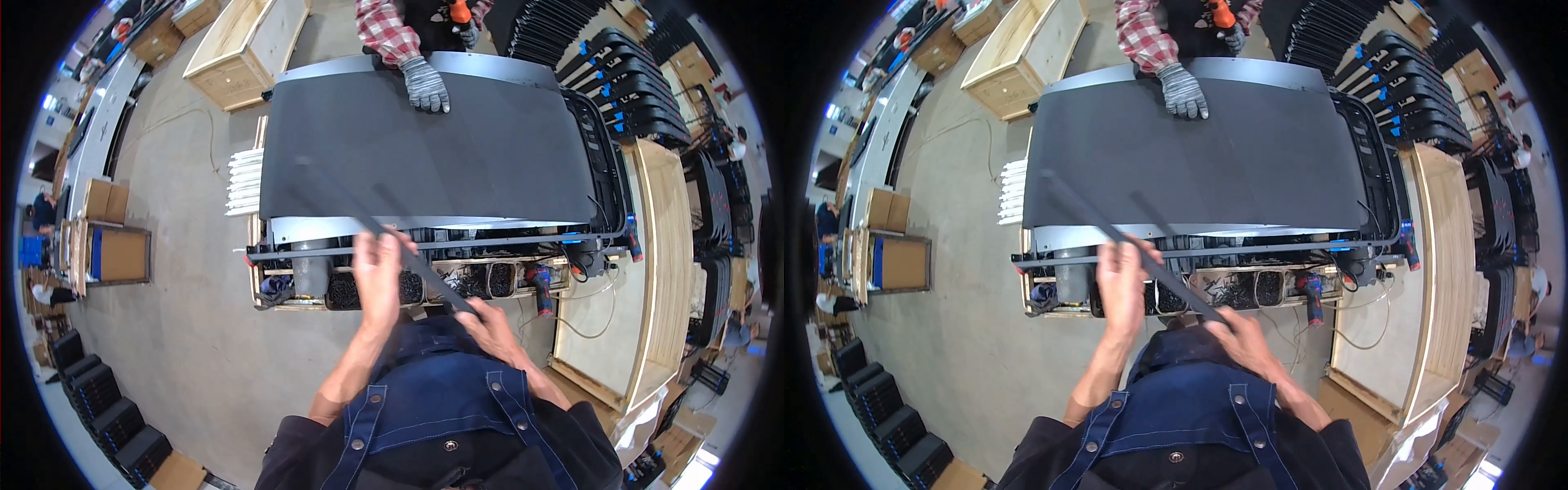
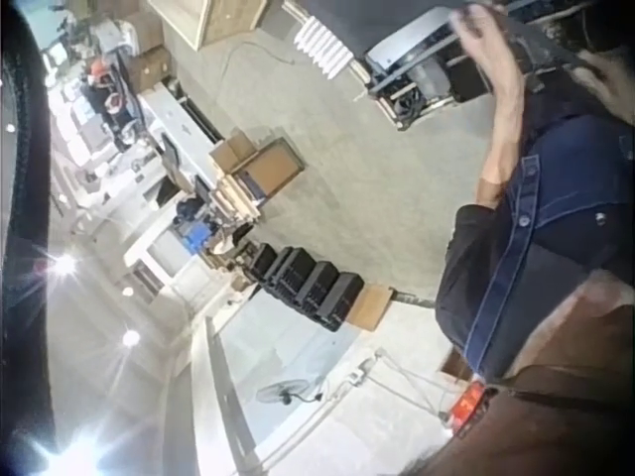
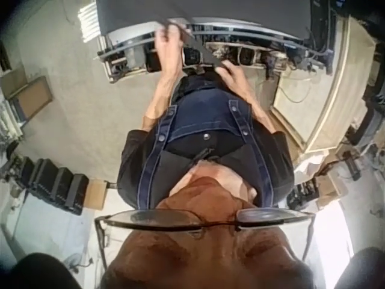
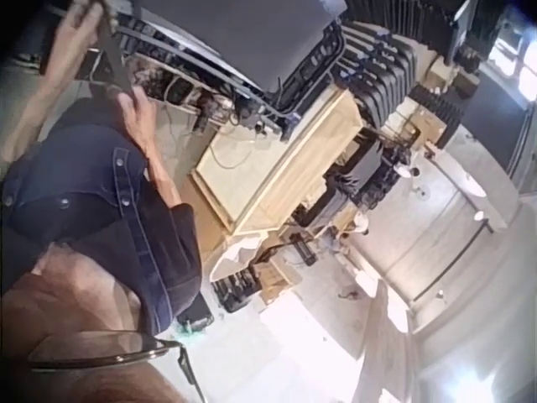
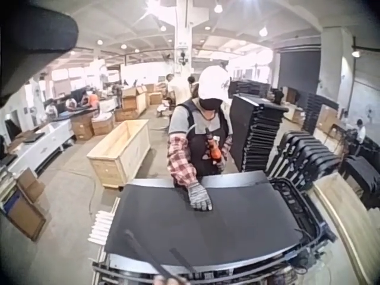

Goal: Assembling a treadmill by attaching various side panels and internal components using powered screwdrivers.

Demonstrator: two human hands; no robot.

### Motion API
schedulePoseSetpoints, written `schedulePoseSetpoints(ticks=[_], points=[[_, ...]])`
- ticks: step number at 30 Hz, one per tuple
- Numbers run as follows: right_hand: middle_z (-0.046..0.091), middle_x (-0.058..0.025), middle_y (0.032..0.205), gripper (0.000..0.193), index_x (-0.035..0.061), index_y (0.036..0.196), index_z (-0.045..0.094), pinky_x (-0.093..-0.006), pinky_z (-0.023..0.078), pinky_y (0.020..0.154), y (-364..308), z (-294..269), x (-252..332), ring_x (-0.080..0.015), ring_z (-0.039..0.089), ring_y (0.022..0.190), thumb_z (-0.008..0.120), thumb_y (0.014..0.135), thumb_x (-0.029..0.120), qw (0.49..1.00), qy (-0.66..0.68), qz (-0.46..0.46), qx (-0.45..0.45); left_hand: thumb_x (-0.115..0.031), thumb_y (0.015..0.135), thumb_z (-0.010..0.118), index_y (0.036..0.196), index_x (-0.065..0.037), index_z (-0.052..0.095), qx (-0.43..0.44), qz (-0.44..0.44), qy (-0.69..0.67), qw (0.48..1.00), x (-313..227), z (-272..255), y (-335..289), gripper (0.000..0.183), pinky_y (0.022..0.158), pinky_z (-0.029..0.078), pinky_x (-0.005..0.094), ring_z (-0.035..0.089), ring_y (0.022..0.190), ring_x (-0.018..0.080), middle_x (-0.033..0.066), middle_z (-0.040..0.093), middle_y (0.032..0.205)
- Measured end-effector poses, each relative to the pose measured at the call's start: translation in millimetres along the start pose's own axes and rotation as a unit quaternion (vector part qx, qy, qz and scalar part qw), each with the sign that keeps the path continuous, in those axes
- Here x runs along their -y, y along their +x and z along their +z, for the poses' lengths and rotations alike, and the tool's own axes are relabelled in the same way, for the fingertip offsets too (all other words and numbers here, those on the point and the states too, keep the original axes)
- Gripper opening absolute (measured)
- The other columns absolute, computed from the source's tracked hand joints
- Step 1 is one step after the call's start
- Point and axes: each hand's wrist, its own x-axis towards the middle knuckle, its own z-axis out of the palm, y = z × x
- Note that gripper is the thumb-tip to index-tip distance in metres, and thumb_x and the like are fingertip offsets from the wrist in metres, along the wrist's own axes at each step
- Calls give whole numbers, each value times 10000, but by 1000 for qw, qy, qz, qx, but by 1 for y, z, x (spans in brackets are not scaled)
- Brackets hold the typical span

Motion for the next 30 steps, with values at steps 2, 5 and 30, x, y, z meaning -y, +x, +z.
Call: schedulePoseSetpoints(ticks=[2, 5, 30], points=[[535, 16, 666, 271, 1, 1048, 673, -269, 395, 560, -26, -13, -31, -84, 462, 633, 686, 955, 255, 994, 8, 41, -97, -289, 1049, 547, 1300, -13, 513, 53, -60, 111, 991, 21, -5, -7, 374, 892, 559, 370, 645, 1044, 212, 130, 619, 1135], [507, 40, 635, 233, 16, 936, 669, -245, 346, 507, -55, -31, -80, -48, 422, 581, 683, 958, 248, 978, 56, 76, -188, -298, 1039, 563, 1395, 36, 457, 17, -162, 32, 986, 42, -18, 5, 500, 939, 546, 372, 634, 1127, 263, 188, 596, 1272], [477, 35, 536, 417, 51, 738, 580, -237, 313, 408, -73, -130, -163, -49, 429, 449, 685, 949, 396, 939, 289, 67, -172, -262, 949, 705, 1124, -96, 645, -312, -283, -104, 901, 81, -12, 116, 249, 1000, 500, 547, 620, 1121, 265, 65, 665, 1171]])
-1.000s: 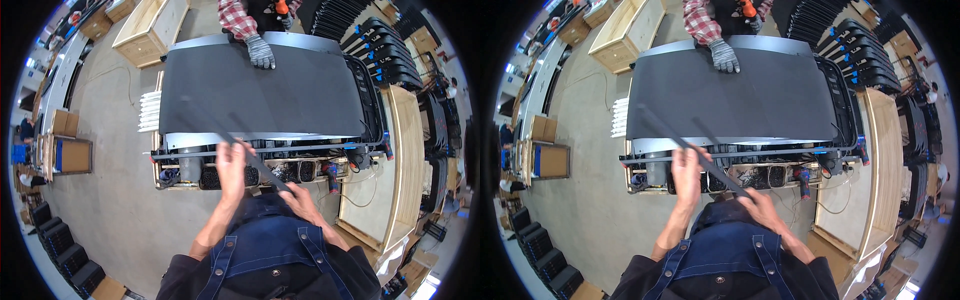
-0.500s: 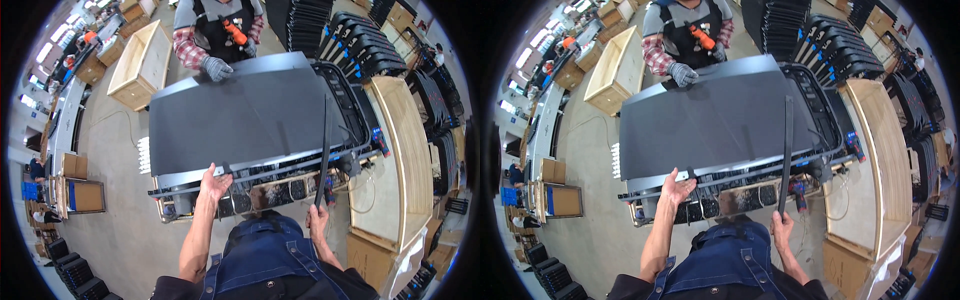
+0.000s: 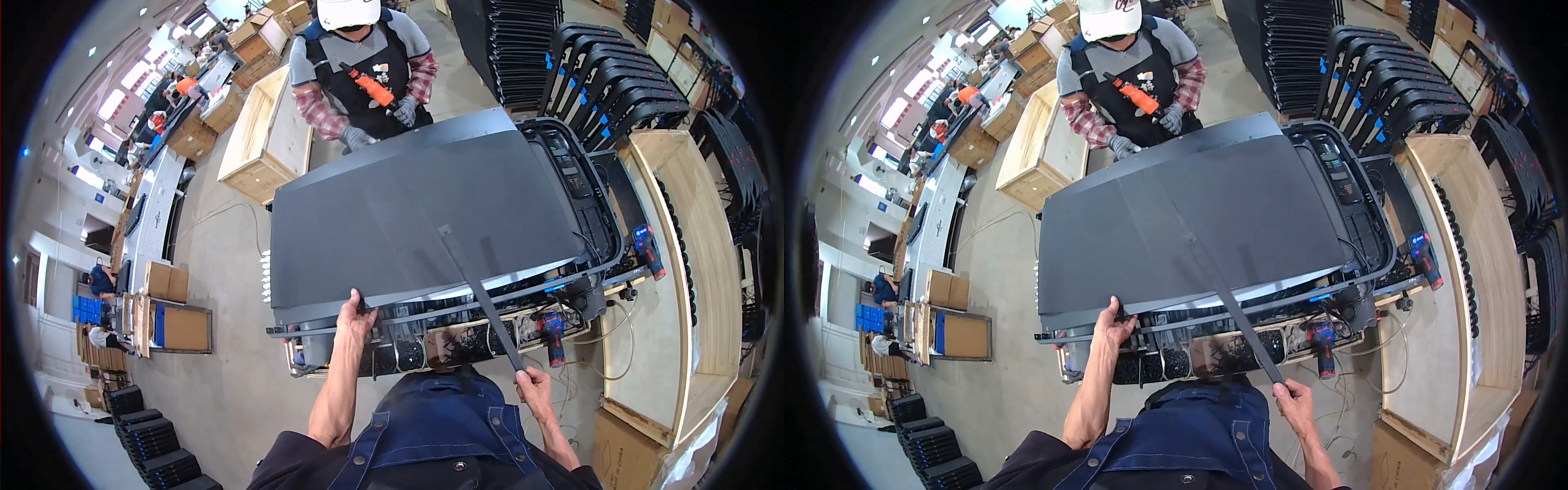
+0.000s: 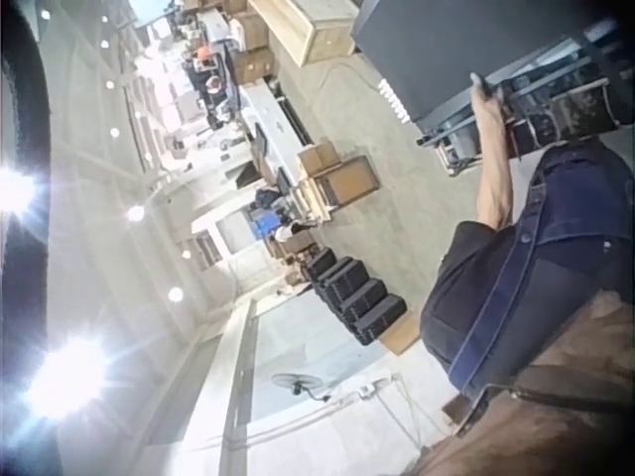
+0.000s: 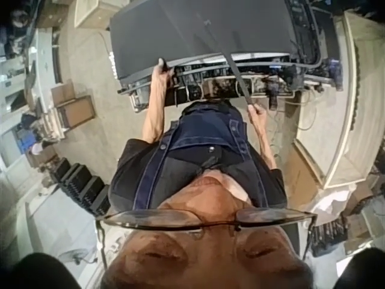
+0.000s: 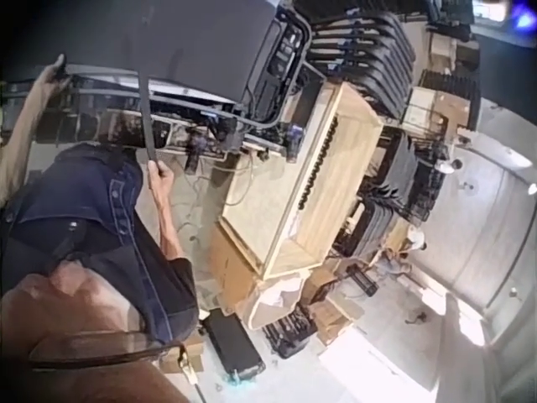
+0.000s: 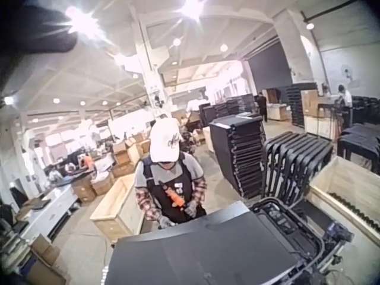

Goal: Assembling a treadmill by attaching various side panels and internal components using powered screwdrivers.

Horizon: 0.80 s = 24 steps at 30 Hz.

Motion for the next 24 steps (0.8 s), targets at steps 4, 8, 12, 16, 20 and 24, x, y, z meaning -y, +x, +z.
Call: schedulePoseSetpoints(ticks=[4, 8, 12, 16, 20, 24], points=[[492, 39, 545, 449, 63, 690, 570, -243, 321, 430, -7, 4, -1, -43, 436, 477, 690, 937, 419, 998, -53, 13, 38, -251, 937, 718, 1110, -90, 660, 51, 2, -35, 998, -5, -22, 6, 243, 1029, 494, 520, 624, 1111, 274, 63, 682, 1132], [493, 38, 548, 436, 61, 702, 574, -241, 329, 432, -13, 16, 8, -46, 439, 477, 687, 937, 410, 996, -75, 3, 39, -224, 930, 729, 1101, -79, 663, 57, 14, -23, 998, -1, -17, -4, 234, 978, 538, 490, 637, 1086, 279, 71, 686, 1127], [492, 39, 550, 423, 59, 711, 580, -241, 343, 441, -19, 30, 18, -50, 442, 477, 686, 938, 399, 999, -45, -2, 17, -168, 907, 749, 1076, -81, 646, 127, 50, -54, 989, -8, -15, -30, 216, 956, 543, 502, 642, 1038, 261, 73, 671, 1099], [494, 37, 550, 404, 55, 713, 588, -246, 343, 438, -26, 31, 19, -50, 442, 477, 685, 940, 375, 999, -52, 2, -6, -156, 865, 774, 1024, -82, 656, 134, 83, -50, 986, -15, -4, -53, 212, 897, 576, 454, 648, 998, 230, 68, 678, 1048], [488, 37, 545, 400, 52, 689, 584, -253, 329, 437, -54, 8, 14, -49, 434, 476, 699, 927, 354, 994, -93, 50, 4, -188, 897, 747, 1039, -62, 664, 166, 136, 25, 976, -24, -2, -82, 207, 833, 610, 418, 682, 986, 234, 85, 686, 1051], [480, 37, 544, 414, 52, 664, 582, -254, 319, 445, -84, -12, 28, -49, 431, 482, 706, 918, 355, 982, -141, 120, 23, -190, 901, 738, 1009, -56, 679, 192, 181, 46, 963, -33, 3, -102, 182, 755, 635, 373, 717, 867, 204, 72, 717, 970]])
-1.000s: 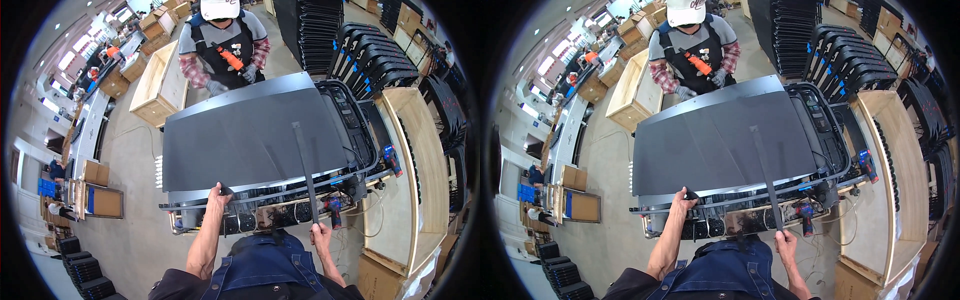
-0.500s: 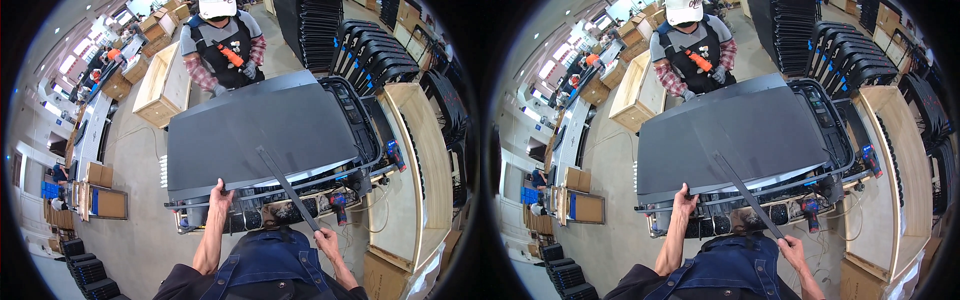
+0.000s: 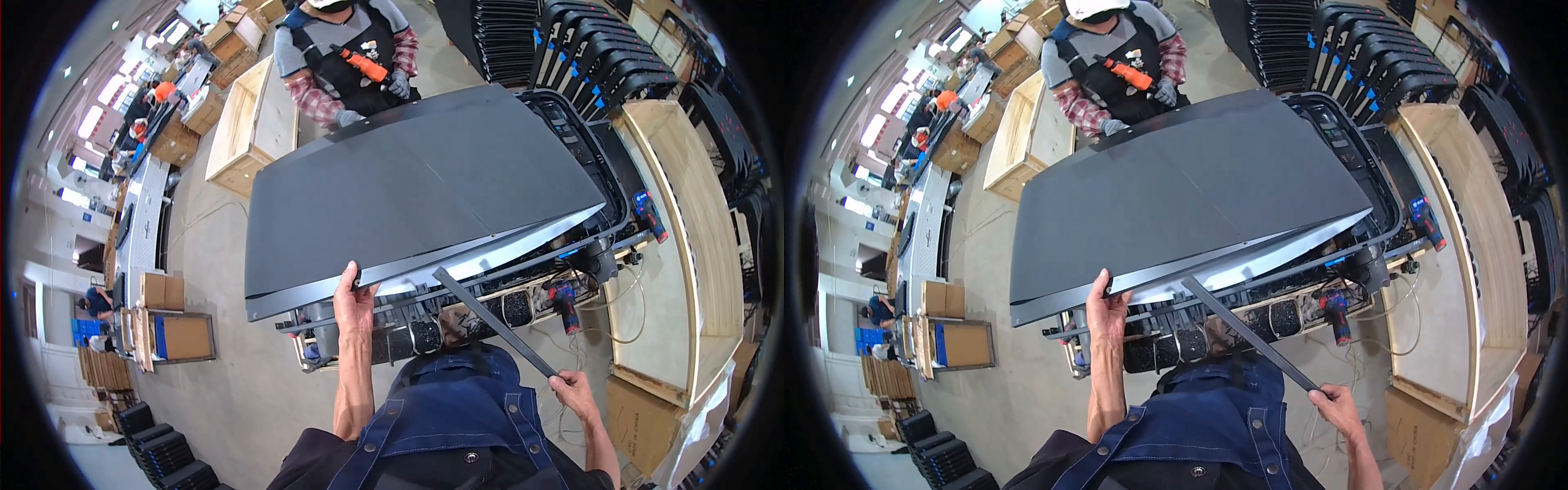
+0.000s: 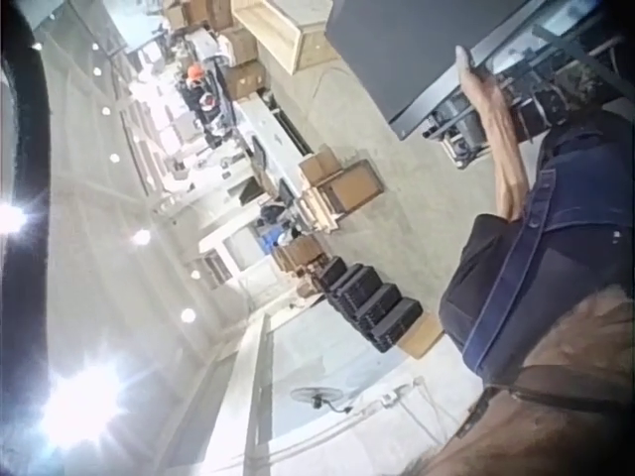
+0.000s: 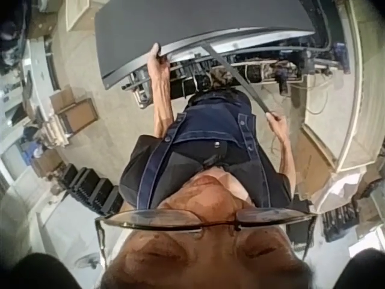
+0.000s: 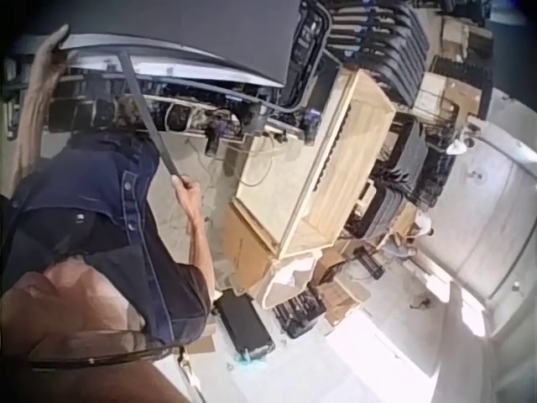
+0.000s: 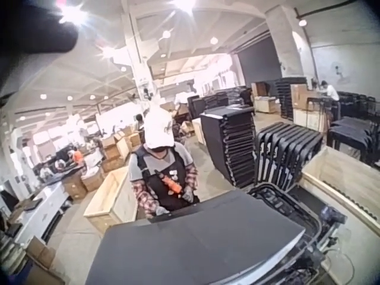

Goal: Assembling a treadmill by attaching various side panels and internal components using powered screwdrivers.

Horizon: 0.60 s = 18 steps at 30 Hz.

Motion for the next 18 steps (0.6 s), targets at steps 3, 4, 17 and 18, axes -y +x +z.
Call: schedulePoseSetpoints(ticks=[3, 4, 17, 18], points=[[501, 13, 551, 371, 28, 776, 606, -261, 356, 448, 6, 9, 12, -71, 462, 470, 649, 961, 346, 999, -5, -2, 37, -184, 906, 725, 997, -46, 684, 0, 51, 42, 998, -19, 31, -18, 170, 688, 638, 326, 726, 791, 175, 62, 732, 927], [504, 5, 553, 350, 19, 839, 611, -264, 371, 451, 12, 19, 22, -81, 474, 465, 621, 981, 339, 998, 10, -5, 64, -178, 907, 723, 998, -43, 683, 0, 60, 57, 997, -26, 40, -23, 168, 689, 638, 326, 727, 798, 178, 66, 732, 932], [664, -328, 948, 375, -8, 1294, 522, -557, 485, 820, 137, 119, 131, -521, 626, 962, 508, 1008, 234, 957, -13, -288, 41, -37, 887, 720, 984, -13, 668, -9, 50, 56, 997, -87, 91, -23, 113, 801, 631, 417, 723, 896, 256, 119, 729, 975], [664, -333, 970, 387, 0, 1315, 506, -564, 486, 821, 144, 124, 128, -518, 629, 965, 512, 1008, 235, 956, -12, -292, 41, -37, 887, 720, 984, -13, 668, -5, 51, 73, 996, -87, 98, -25, 113, 801, 631, 417, 723, 896, 256, 119, 729, 975]])
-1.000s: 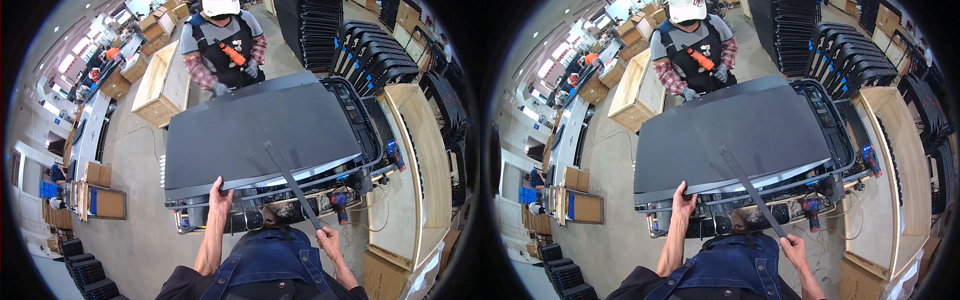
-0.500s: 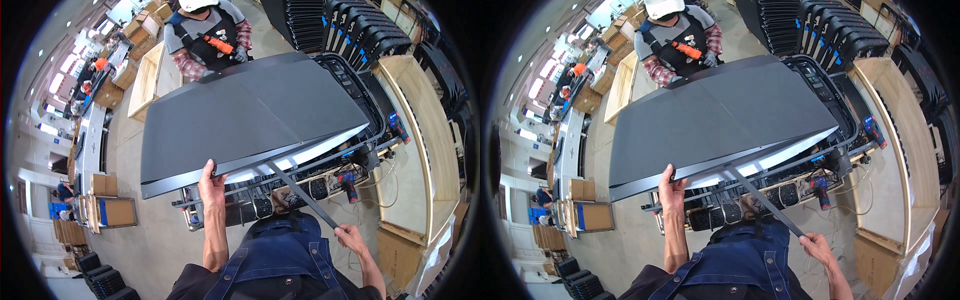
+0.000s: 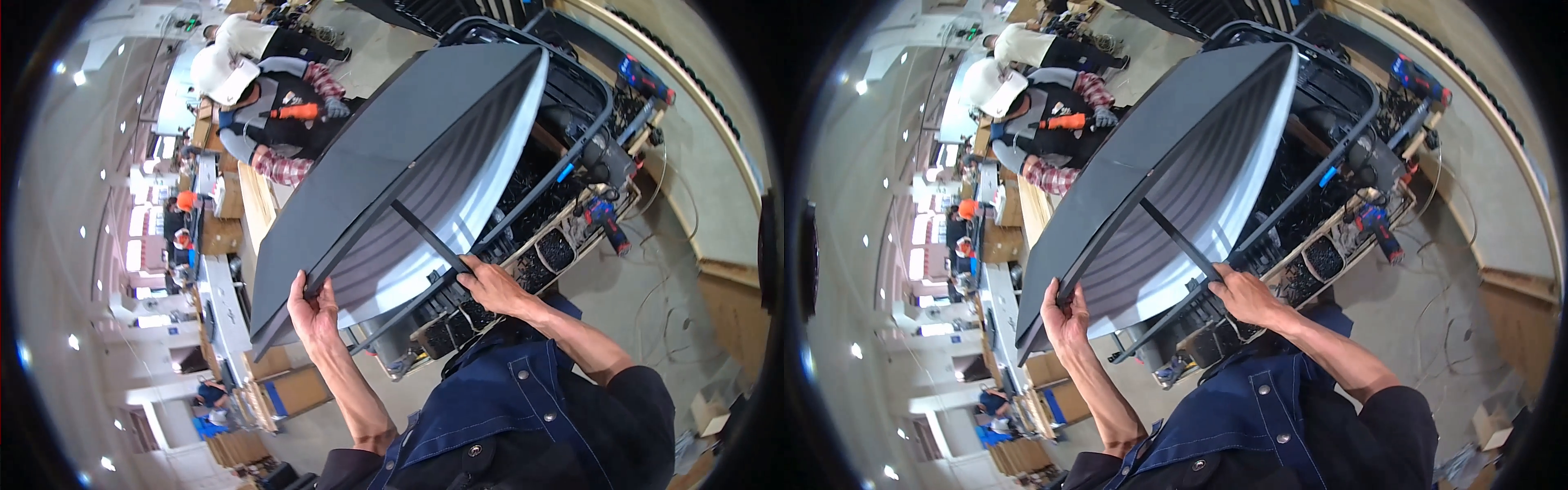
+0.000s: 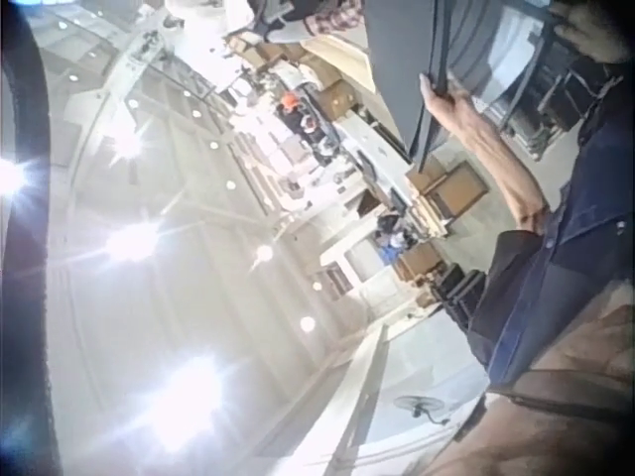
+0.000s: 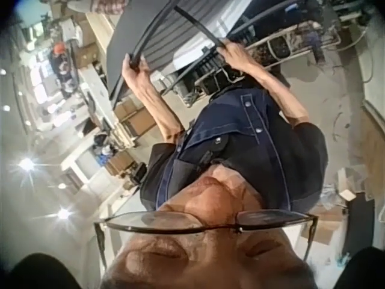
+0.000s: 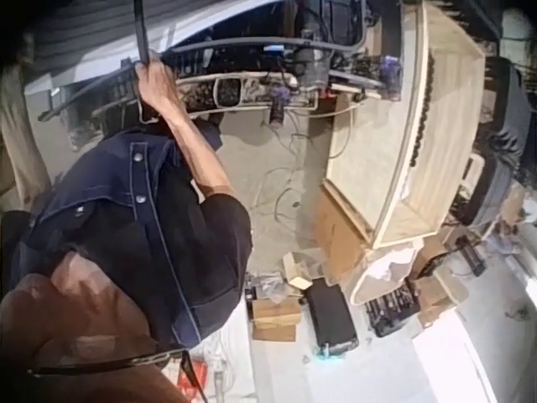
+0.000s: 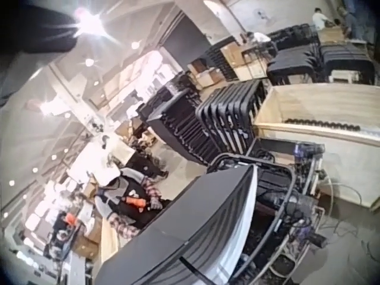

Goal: Assembling a treadmill by attaching various side panels and internal components using powered screwdrivers.

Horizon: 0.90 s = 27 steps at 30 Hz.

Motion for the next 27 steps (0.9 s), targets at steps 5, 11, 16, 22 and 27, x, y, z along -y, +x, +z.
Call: schedulePoseSetpoints(ticks=[5, 11, 16, 22, 27], points=[[671, -316, 935, 476, 36, 1429, 381, -576, 491, 821, 11, 7, -14, -515, 635, 942, 502, 1015, 238, 1000, -3, -19, -3, -30, 893, 714, 1014, 22, 677, 17, -3, -6, 1000, -10, 26, -7, 137, 832, 632, 427, 728, 899, 281, 136, 735, 996], [687, -294, 903, 517, 74, 1497, 313, -597, 475, 845, 26, 29, -12, -500, 657, 899, 454, 1038, 268, 997, -17, -72, -3, 4, 909, 666, 1061, 102, 644, 32, -34, -39, 998, -25, 29, -5, 183, 918, 619, 483, 687, 1034, 384, 227, 700, 1078], [684, -279, 818, 490, 68, 1479, 348, -590, 477, 817, 50, 41, -6, -492, 662, 862, 454, 1039, 257, 998, 2, -61, 6, 3, 919, 654, 1064, 113, 637, 34, -33, -35, 998, -26, 36, -9, 183, 920, 619, 475, 687, 1031, 394, 236, 697, 1073], [670, -264, 734, 493, 42, 1467, 373, -584, 492, 722, 75, 59, -7, -488, 662, 760, 480, 1025, 235, 996, -8, -74, -43, -5, 962, 586, 1109, 167, 608, 31, -32, -49, 998, -29, 35, -7, 228, 913, 624, 423, 643, 1131, 433, 306, 665, 1132], [658, -243, 702, 493, 79, 1476, 370, -571, 483, 683, 100, 71, -14, -477, 646, 699, 478, 1015, 216, 993, -3, -80, -83, -8, 946, 620, 1065, 131, 621, 34, -63, -43, 996, -32, 31, 2, 184, 912, 626, 465, 677, 1054, 417, 261, 691, 1066]])
